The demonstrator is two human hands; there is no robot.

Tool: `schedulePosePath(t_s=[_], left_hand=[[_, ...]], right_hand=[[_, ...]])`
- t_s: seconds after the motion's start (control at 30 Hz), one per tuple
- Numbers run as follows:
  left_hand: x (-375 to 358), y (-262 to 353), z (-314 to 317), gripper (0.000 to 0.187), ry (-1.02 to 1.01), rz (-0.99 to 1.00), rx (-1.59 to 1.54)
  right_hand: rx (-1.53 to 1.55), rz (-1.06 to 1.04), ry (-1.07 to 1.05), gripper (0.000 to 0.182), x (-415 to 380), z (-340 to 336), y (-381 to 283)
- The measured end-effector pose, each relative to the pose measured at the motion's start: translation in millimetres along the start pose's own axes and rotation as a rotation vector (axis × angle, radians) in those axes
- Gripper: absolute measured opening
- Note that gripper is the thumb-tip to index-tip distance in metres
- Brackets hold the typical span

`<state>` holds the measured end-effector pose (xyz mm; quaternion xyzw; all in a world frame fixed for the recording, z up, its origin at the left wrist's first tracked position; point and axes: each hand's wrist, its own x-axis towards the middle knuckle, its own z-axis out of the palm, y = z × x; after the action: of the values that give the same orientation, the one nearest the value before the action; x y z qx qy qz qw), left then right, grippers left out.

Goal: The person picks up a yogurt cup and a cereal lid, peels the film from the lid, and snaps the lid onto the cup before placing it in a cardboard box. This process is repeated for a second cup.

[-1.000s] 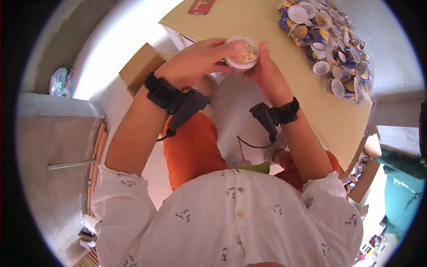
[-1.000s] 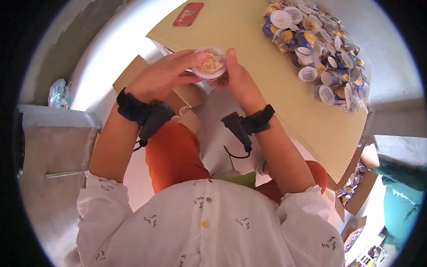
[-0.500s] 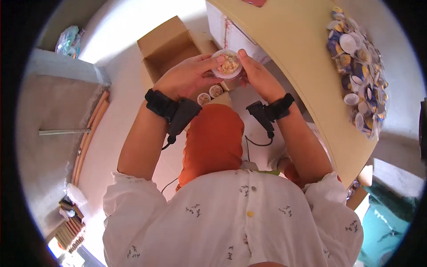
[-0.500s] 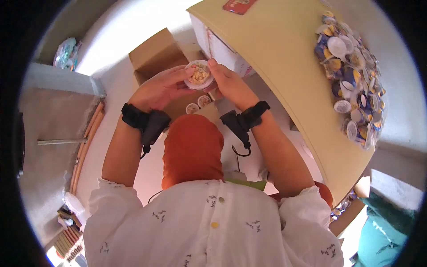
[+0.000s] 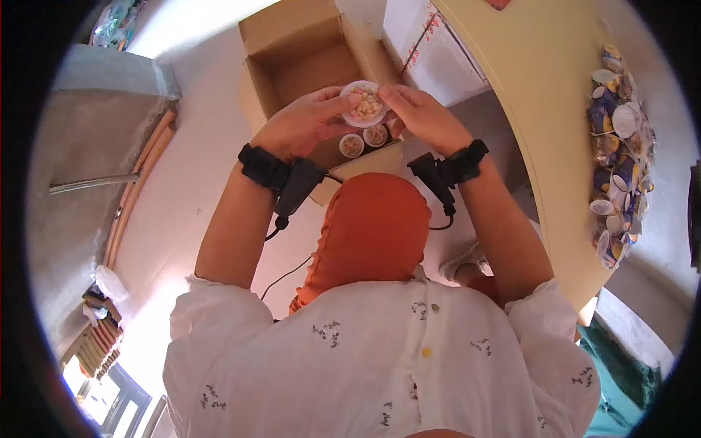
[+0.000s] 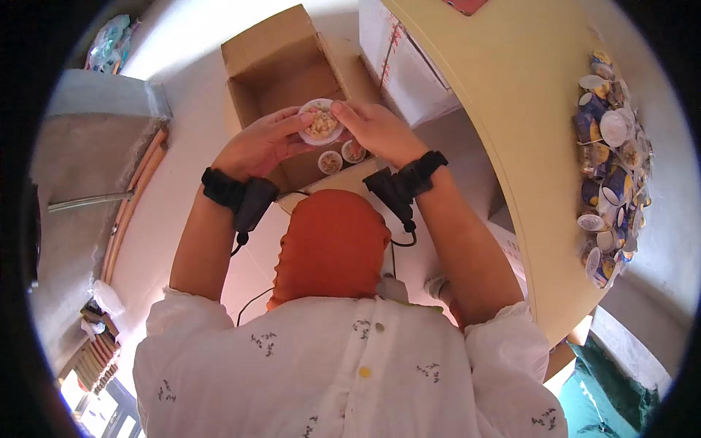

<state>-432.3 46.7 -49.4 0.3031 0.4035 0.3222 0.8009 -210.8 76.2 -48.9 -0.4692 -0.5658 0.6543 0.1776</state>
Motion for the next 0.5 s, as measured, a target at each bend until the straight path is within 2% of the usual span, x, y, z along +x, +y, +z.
schedulePosePath(t_s=[0.2,0.3,0.37,0.5], left_hand=[[8.6,-14.4,-16.9,0.050,0.093,-0.051,0.021],[11.4,-24.2,-28.1,0.050,0.099,-0.065,0.006],[11.7,-31.2,-33.8,0.049,0.143,-0.090,0.006],[13.3,-45.7,-47.9,0.049,0.073,-0.071,-0.030]], right_hand=[[-0.039,0.044,-0.110,0.054,26.7,0.1,20.9],[0.064,-0.035,-0.100,0.053,29.5,7.9,20.4],[0.017,0.055,-0.133,0.050,32.3,9.6,19.5],[0.105,0.038,-0.156,0.046,50.8,18.4,51.8]])
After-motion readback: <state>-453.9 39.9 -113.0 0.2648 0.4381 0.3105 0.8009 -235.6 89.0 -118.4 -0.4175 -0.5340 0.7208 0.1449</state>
